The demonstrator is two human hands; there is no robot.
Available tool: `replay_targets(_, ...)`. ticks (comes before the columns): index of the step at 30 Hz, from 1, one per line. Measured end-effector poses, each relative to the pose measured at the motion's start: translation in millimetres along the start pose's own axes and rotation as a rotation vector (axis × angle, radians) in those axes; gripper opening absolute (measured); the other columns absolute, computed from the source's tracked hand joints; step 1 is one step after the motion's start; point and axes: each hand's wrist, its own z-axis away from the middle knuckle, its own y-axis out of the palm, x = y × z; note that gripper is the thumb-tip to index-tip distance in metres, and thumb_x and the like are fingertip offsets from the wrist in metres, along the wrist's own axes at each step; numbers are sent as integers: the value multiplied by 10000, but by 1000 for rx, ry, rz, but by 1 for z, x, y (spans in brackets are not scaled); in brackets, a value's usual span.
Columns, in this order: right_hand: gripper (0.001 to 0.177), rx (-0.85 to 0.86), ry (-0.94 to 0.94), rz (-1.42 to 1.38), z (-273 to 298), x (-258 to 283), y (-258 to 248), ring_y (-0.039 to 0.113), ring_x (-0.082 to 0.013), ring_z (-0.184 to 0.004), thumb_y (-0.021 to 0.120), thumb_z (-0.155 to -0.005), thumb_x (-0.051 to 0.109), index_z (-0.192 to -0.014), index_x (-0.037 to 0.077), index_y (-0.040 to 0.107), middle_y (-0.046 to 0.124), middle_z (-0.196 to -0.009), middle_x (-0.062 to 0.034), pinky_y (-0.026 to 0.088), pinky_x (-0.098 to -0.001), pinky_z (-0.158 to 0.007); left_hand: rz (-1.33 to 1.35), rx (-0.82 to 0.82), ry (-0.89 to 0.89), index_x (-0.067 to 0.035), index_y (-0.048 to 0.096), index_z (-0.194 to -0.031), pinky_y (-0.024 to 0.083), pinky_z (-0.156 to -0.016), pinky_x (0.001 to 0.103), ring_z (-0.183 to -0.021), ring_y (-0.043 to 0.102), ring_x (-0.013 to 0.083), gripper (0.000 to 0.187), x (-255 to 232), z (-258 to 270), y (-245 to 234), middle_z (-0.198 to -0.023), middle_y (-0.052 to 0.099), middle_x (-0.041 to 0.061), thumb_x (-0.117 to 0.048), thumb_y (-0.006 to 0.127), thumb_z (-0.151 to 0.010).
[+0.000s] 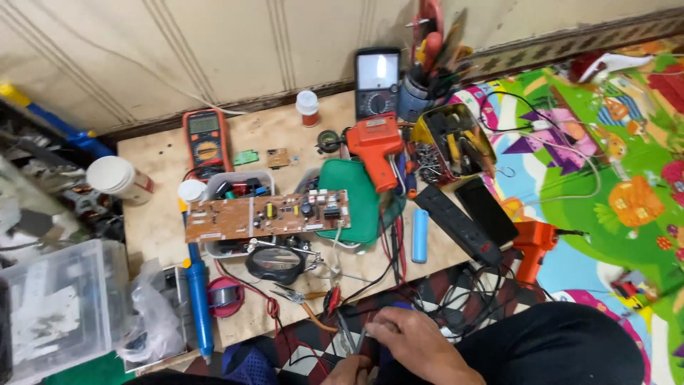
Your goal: The person works on a cluttered workbench, handling a small electronic component and testing it with a multimeter. They then pick up a circuit board, inspect it, and use a magnifying glass to examine specific areas of the board.
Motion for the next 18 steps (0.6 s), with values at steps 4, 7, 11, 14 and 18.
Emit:
replay_targets(4, 263, 19, -37, 84, -24, 15, 23, 699, -169, -795, 742, -979, 444, -1000, 192, 812, 796, -856, 29, 570, -317, -791, 62, 109, -20, -238, 864, -1058, 674, -798, 295, -856, 832, 216, 253, -12, -3, -23, -940, 839, 26, -188, 725, -853)
replay_targets(7, 258, 60, -34, 81, -25, 16, 22, 666, -137, -766, 732, -1001, 437, -1032, 191, 807, 760, -829, 61, 544, -294, -762, -146, -28, -34, -264, 840, -1033, 646, -666, 353, -683, 784, 259, 266, -7, -4, -31, -799, 809, 27, -150, 718, -825)
replay_targets(11, 252, -40, 88, -118, -34, 13, 18, 657, -125, -752, 728, -1006, 337, -1065, 143, 878, 784, -839, 23, 540, -275, -742, -187, 198, -82, -271, 780, -1147, 629, -749, 383, -798, 779, 289, 276, 11, -7, -28, -894, 783, 61, -192, 712, -892)
replay_targets(14, 243, -35, 106, -458, -55, 8, 41, 659, -150, -782, 727, -1006, 207, -1102, 37, 872, 770, -871, -46, 530, -286, -745, -138, 407, -140, -260, 721, -1273, 634, -872, 350, -984, 797, 264, 310, 3, -6, -38, -1080, 801, 37, -231, 669, -969)
replay_targets(18, 220, 36, 154, -672, -79, 15, 70, 635, -141, -769, 747, -1044, 170, -1118, -11, 849, 727, -872, -69, 551, -272, -731, -123, 268, -38, -268, 767, -1182, 648, -761, 339, -816, 808, 215, 230, -13, -4, -43, -924, 799, 17, -208, 691, -974)
